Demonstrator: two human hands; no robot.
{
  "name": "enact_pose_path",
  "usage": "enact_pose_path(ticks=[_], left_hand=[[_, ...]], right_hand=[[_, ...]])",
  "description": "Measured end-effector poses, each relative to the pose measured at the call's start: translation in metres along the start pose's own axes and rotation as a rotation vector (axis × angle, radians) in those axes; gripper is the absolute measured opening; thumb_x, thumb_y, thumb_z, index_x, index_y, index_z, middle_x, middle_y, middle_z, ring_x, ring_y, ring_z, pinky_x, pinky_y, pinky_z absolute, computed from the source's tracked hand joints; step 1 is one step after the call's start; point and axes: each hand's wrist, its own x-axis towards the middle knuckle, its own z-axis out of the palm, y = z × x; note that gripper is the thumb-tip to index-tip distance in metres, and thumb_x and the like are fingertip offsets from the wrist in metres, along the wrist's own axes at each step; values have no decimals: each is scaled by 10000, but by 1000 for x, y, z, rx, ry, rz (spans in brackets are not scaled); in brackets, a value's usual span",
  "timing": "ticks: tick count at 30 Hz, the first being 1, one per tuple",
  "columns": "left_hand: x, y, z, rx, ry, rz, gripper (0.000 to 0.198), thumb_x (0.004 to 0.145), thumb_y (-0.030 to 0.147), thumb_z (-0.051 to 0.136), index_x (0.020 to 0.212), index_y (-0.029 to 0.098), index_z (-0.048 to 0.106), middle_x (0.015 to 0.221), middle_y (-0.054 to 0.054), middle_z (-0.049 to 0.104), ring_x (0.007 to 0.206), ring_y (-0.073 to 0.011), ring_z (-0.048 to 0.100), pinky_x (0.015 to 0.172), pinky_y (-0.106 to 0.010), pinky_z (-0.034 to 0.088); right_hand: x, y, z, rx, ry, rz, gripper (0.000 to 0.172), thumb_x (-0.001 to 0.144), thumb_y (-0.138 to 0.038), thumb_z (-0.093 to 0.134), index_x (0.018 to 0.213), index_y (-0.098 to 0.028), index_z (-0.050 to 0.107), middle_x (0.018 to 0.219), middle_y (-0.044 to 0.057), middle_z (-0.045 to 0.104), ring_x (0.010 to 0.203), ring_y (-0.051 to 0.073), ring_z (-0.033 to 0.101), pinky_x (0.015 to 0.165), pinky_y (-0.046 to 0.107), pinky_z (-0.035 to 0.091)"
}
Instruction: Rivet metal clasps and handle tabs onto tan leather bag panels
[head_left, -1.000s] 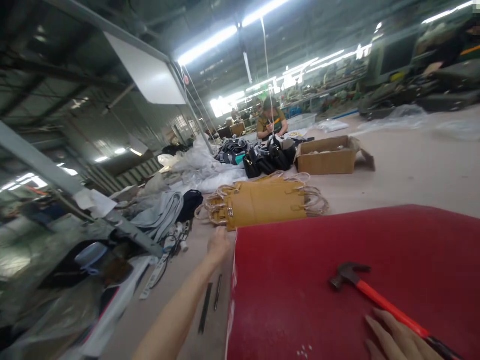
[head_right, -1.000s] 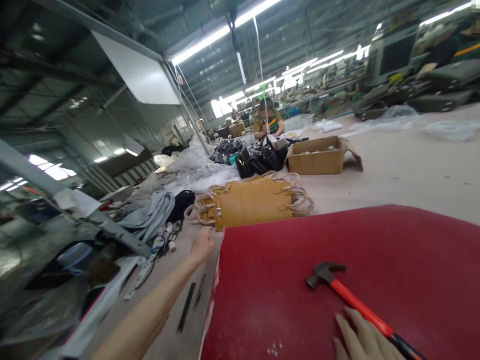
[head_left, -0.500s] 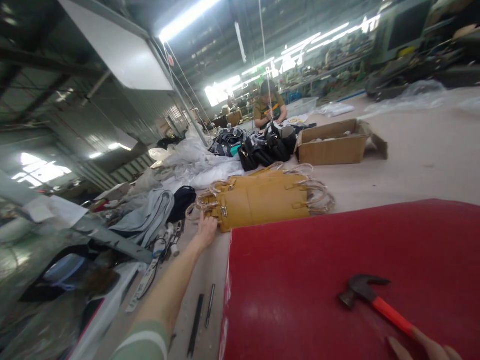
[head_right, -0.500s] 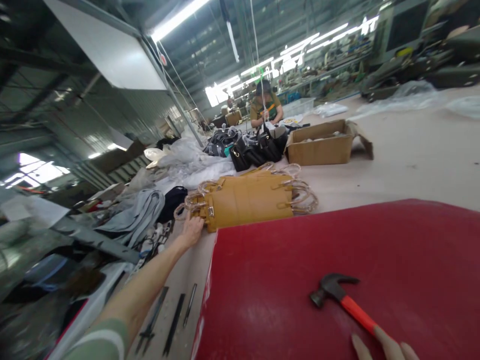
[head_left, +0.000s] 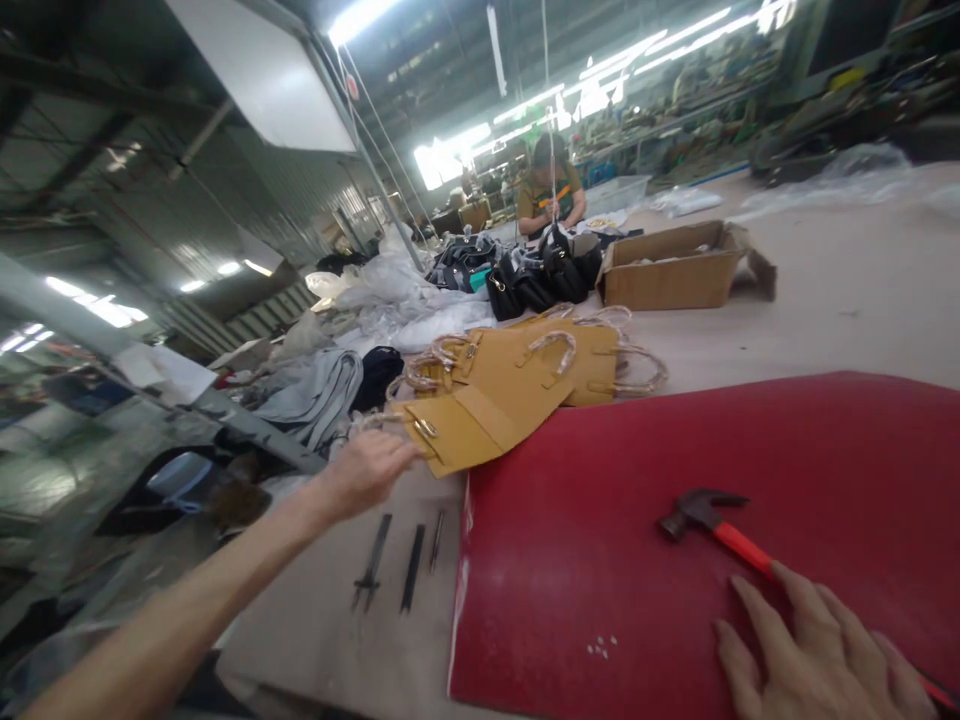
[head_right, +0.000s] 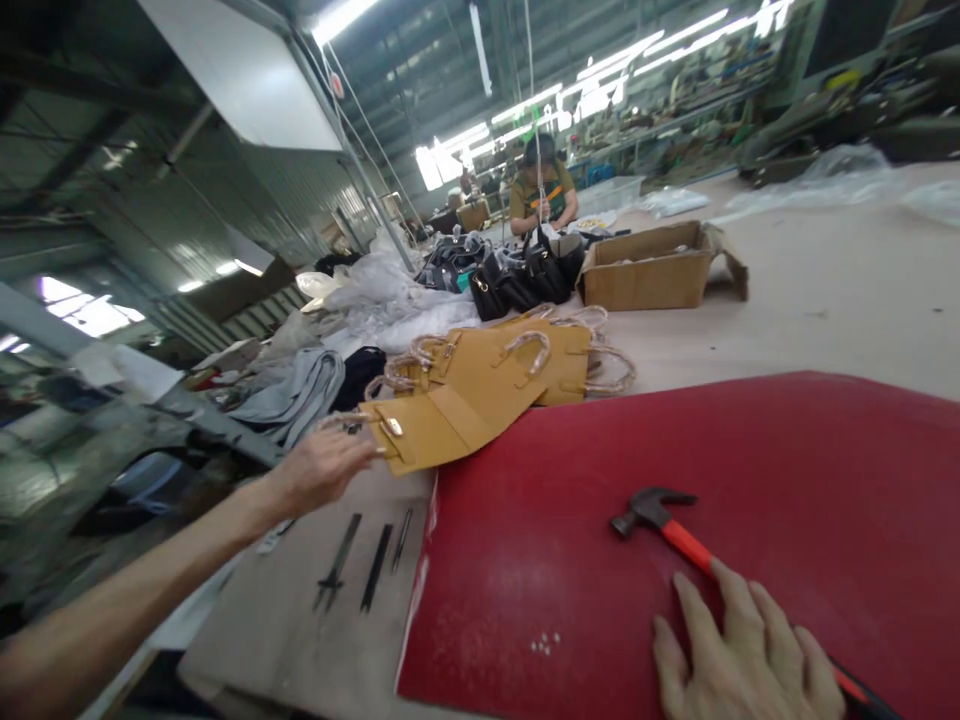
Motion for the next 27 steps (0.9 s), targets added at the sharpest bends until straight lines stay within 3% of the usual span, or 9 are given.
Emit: enact_pose_path(ticks=[2,4,7,9,11,14,17,23,27], left_hand=[[-39,67,27,-42,-17,55,273,981,253,465,1129,223,692,825,-96,665,826,-267,647,937,-449,500],[-68,139,59,-118,-26,61,285,1001,210,438,1190,224,650,857,-89,683,801,-243,664,888,-420,528],[-86,234,101,-263,-48,41,266,928,128,509,1168,198,599,895,-80,672,811,-232,672,793,-377,564],[-85,279,116,-325,-108,67,261,828,82,564,1073,171,582,943,-102,653,819,-244,668,691,-347,570],[-79,308,122,-347,-128,112,281,772,75,581,1041,157,564,980,-121,636,816,-253,661,644,-341,570],[-71,328,121,-345,-96,165,262,773,80,564,1025,147,548,976,-128,621,800,-252,649,643,-349,575],[-71,335,120,-341,-57,223,237,789,76,539,1017,138,545,957,-127,615,835,-256,648,659,-345,578],[-82,329,131,-294,-62,341,181,851,113,521,1025,130,569,925,-116,634,814,-241,660,651,-329,570],[-88,321,141,-298,-39,387,117,892,181,535,992,145,583,871,-89,641,738,-229,664,610,-324,555]], right_hand=[[6,-8,-11,-49,-33,5,472,932,-408,396,1228,-120,623,1439,270,507,1288,504,508,1067,692,376],[9,-13,-18,-82,-52,9,457,952,-399,402,1211,-107,639,1439,267,510,1300,481,500,1074,669,378],[10,-17,-22,-120,-69,-12,436,964,-384,440,1227,-100,642,1453,260,503,1312,455,484,1073,640,379],[9,-17,-23,-150,-82,-29,423,967,-374,459,1239,-104,641,1454,255,502,1303,438,484,1059,617,387],[8,-17,-24,-177,-95,-44,423,969,-375,473,1248,-106,643,1453,248,503,1289,422,488,1046,588,392],[8,-15,-25,-201,-117,-62,437,975,-395,473,1250,-107,654,1457,235,502,1281,404,487,1035,551,391],[7,-13,-26,-208,-114,-72,441,977,-405,464,1236,-112,666,1452,226,511,1268,395,490,1016,536,392],[15,-12,-34,-136,-159,-62,450,983,-408,441,1226,-99,659,1389,230,571,1217,380,527,989,531,397],[24,-27,-37,58,-144,-151,423,991,-406,456,1233,-113,644,1375,197,602,1251,362,529,1049,537,384]])
